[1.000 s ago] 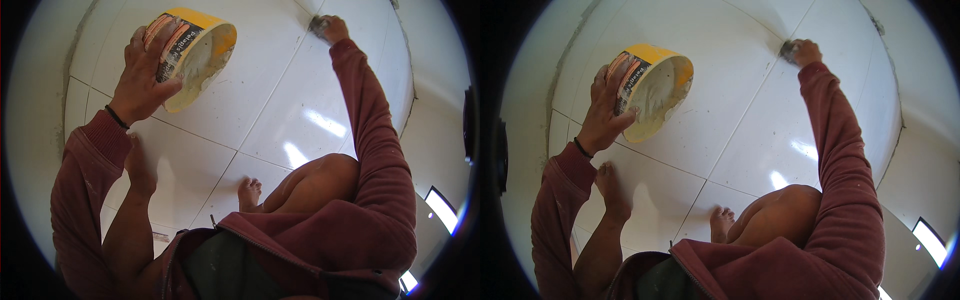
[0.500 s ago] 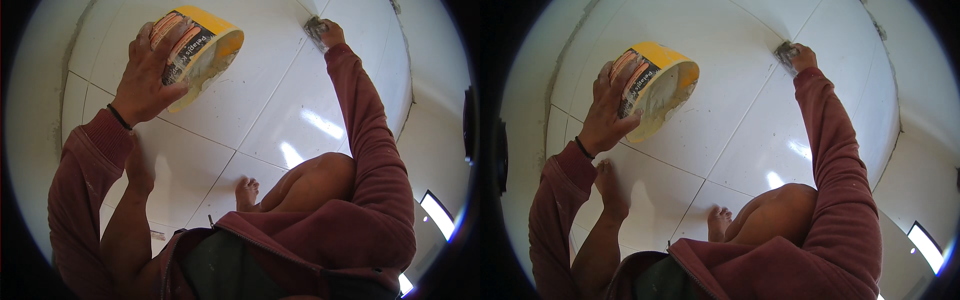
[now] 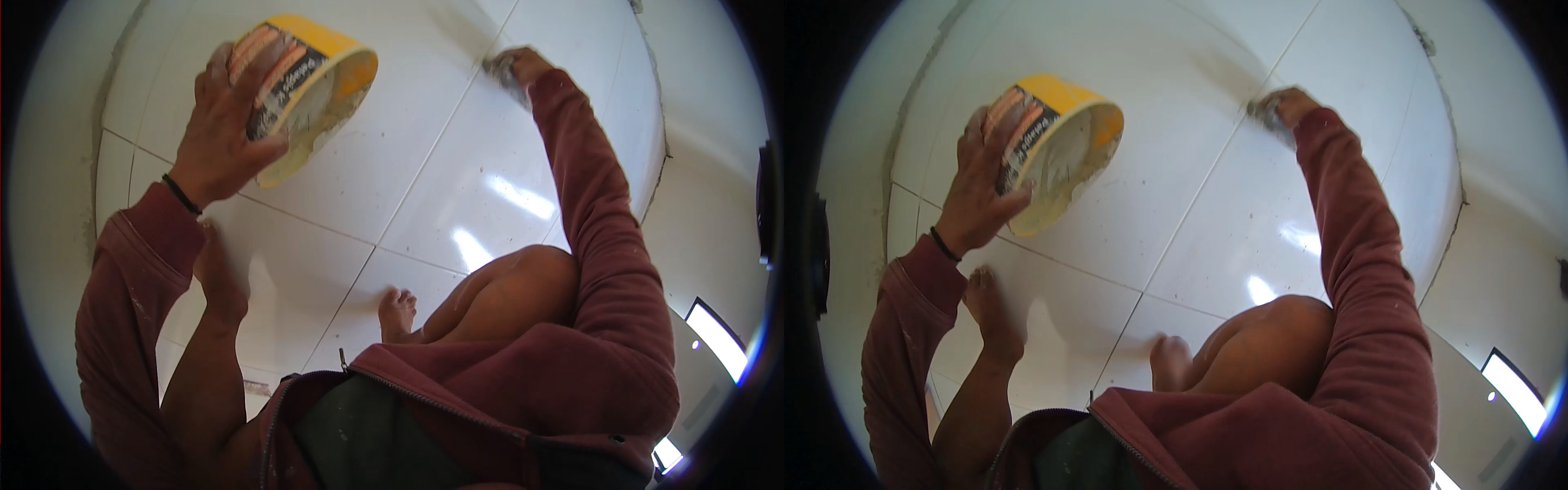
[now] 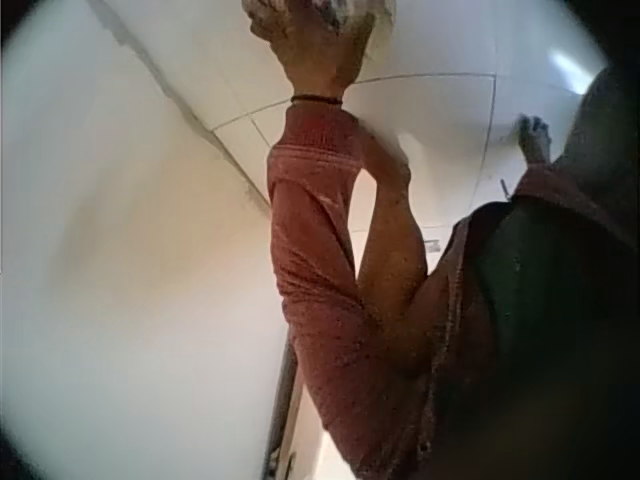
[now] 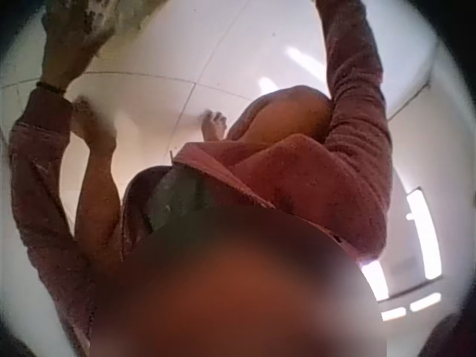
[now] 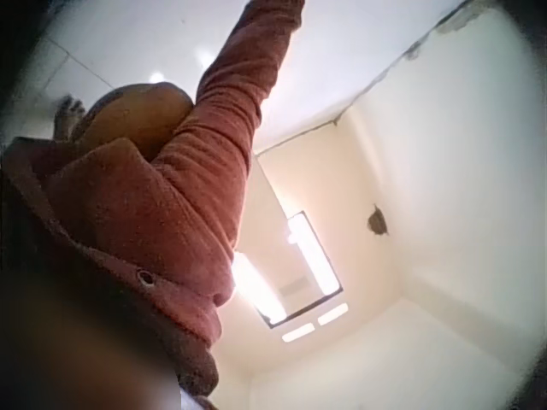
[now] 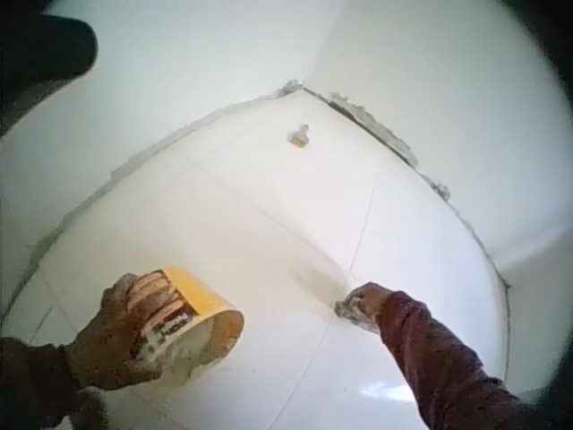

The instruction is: Apply grout or adhesive to floor tile seams using a spreader.

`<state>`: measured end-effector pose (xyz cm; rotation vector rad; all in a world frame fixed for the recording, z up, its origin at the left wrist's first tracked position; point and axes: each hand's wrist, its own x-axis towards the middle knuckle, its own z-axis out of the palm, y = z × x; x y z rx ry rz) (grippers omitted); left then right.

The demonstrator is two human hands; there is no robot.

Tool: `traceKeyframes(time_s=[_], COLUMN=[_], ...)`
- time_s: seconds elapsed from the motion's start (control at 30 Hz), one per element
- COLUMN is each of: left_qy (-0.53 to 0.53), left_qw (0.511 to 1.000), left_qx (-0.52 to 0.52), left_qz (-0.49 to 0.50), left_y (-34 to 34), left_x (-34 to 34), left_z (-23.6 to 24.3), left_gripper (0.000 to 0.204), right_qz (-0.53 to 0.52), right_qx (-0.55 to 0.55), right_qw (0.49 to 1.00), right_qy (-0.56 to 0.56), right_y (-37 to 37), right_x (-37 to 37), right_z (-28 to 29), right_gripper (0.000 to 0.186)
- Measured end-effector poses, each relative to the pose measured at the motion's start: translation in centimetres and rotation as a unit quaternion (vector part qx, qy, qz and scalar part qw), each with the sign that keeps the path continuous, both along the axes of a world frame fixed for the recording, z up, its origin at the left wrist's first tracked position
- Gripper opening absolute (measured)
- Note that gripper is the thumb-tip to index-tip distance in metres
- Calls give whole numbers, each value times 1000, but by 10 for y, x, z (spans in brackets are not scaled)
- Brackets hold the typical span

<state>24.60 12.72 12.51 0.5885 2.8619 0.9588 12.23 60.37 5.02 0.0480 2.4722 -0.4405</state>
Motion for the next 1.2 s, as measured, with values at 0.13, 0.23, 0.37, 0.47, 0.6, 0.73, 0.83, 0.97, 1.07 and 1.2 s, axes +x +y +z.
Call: traceKeyframes(time_s=[0.13,0.23,0.37,0.47,0.6,0.73,0.83,0.97,1.07,1.2], left_qy=[-45,-43,-33,-19,-49,-20,-52,-29,-99,-140], left_qw=[998,999,999,999,996,998,997,999,994,978], left_qx=[-35,-33,-30,5,78,53,48,32,31,148], left_qz=[9,0,-5,-26,-10,-14,19,-5,30,36], left_y=[2,3,-2,-8,-8,-1,3,0,-7,-10], left_x=[2,3,1,-5,-6,-3,-3,-3,-2,-17], left_z=[5,4,-4,-10,-9,-1,1,-4,-8,-13], left_gripper=[78,77,74,71,70,71,71,75,73,73], right_qz=[-162,-128,-182,-112,-24,60,181,45,108,255], right_qx=[-81,-77,-71,-50,-77,-156,-235,-323,-470,-361], right_qw=[983,980,977,992,996,986,926,875,874,855], right_qy=[35,133,83,22,-28,-23,-233,-357,-50,270], right_y=[-5,-9,-19,-29,-53,-93,-128,-154,-185,-227], right_x=[-8,-25,-17,7,59,147,206,197,161,129], right_z=[24,18,7,6,-1,-6,6,25,26,16], right_gripper=[57,43,32,34,34,24,35,51,50,44])
